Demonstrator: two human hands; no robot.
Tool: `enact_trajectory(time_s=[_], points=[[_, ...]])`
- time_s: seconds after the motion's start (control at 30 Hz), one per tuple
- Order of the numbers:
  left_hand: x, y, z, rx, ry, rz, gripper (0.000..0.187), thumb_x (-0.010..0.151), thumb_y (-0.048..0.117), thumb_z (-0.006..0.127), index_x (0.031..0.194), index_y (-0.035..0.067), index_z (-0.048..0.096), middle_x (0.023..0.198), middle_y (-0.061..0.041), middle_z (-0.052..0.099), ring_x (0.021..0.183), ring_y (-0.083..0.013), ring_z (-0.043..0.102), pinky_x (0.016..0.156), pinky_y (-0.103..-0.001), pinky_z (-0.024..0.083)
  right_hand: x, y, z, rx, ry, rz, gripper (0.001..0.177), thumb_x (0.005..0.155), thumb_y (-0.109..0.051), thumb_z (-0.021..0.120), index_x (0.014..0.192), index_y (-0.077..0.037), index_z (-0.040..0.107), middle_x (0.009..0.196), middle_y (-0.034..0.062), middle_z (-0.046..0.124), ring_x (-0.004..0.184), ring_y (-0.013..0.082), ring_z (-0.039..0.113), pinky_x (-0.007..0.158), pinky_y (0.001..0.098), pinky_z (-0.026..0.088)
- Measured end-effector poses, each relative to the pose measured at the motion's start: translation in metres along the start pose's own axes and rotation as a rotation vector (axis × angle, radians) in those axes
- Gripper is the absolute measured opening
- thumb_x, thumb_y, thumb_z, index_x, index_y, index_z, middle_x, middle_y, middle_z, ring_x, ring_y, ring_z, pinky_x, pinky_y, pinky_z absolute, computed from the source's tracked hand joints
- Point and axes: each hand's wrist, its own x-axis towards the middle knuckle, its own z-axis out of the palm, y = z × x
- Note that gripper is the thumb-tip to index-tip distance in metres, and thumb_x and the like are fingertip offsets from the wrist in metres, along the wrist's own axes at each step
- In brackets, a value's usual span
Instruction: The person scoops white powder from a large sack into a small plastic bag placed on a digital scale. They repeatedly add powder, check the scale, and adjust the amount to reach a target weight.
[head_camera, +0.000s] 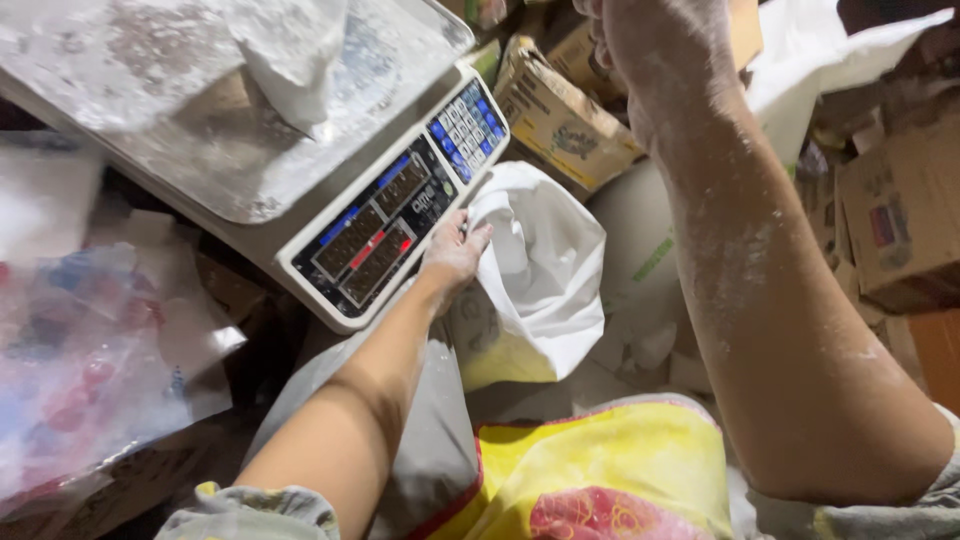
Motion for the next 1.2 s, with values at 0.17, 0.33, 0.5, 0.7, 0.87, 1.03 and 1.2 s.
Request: enact_trajectory(time_s=[0.17,0.33,0.5,0.7,0.87,1.03,1.2], points=[[0.002,-0.004,-0.001,0.083,0.038,0.008,0.034,0.095,0.023,0.067,0.126,0.009,0.064,0.103,-0.009,0.076,0.087,-0.0158,0.068,0.078,-0.033,0.054,0.019,-0.011,0.023,-0.142,0.058,-0.205,0.019,0.103,-0.023,0.064,0.105,-0.006,0.072,0.083,0.0046,0.066,0.071,0.0164,0.061,0.066,0.0318,0.048],[0.003,-0.006,-0.001,0.04,0.035,0.005,0.037,0.093,0.024,0.068,0.127,0.009,0.064,0.104,-0.009,0.076,0.088,-0.017,0.068,0.08,-0.033,0.053,0.026,-0.013,0.036,-0.382,0.118,-0.554,0.018,0.104,-0.021,0.065,0.106,-0.005,0.071,0.088,0.0077,0.07,0.075,0.0192,0.066,0.069,0.0333,0.053],[-0.003,-0.003,-0.004,0.119,0.067,-0.014,0.045,0.091,0.028,0.069,0.132,0.01,0.062,0.112,-0.012,0.075,0.098,-0.0219,0.07,0.087,-0.035,0.053,0.027,-0.016,0.044,-0.461,0.035,-0.874,0.014,0.108,-0.014,0.061,0.111,-0.005,0.071,0.103,0.0137,0.074,0.092,0.0228,0.073,0.08,0.0359,0.06],[-0.005,0.0,-0.007,0.165,0.067,-0.05,0.051,0.09,0.031,0.067,0.137,0.013,0.058,0.126,-0.013,0.071,0.112,-0.027,0.068,0.097,-0.037,0.051,0.014,-0.023,0.049,-0.605,0.067,-0.744,0.014,0.107,-0.015,0.069,0.115,-0.005,0.074,0.097,0.0131,0.071,0.084,0.0215,0.072,0.075,0.0361,0.061],[-0.002,-0.007,-0.008,0.214,0.073,-0.014,0.058,0.089,0.036,0.068,0.141,0.014,0.054,0.131,-0.016,0.067,0.119,-0.0307,0.066,0.101,-0.038,0.049,0.0,-0.025,0.052,-0.564,0.132,-0.721,0.016,0.103,-0.013,0.071,0.116,-0.005,0.074,0.1,0.0153,0.069,0.094,0.0253,0.068,0.082,0.0379,0.056],[0.001,-0.016,-0.008,0.313,0.099,-0.033,0.058,0.089,0.038,0.067,0.14,0.014,0.057,0.133,-0.016,0.067,0.122,-0.0324,0.064,0.104,-0.039,0.048,-0.003,-0.018,0.055,-0.513,0.212,-0.664,0.017,0.099,-0.013,0.07,0.115,-0.006,0.075,0.1,0.0133,0.072,0.094,0.0253,0.07,0.086,0.039,0.054],[0.003,-0.019,-0.004,0.358,0.161,-0.084,0.056,0.09,0.034,0.068,0.14,0.015,0.054,0.135,-0.017,0.062,0.124,-0.0339,0.061,0.105,-0.041,0.046,-0.015,-0.011,0.054,-0.313,0.233,-0.366,0.022,0.098,-0.018,0.066,0.115,-0.007,0.075,0.1,0.0104,0.075,0.091,0.0173,0.072,0.086,0.0331,0.055]])
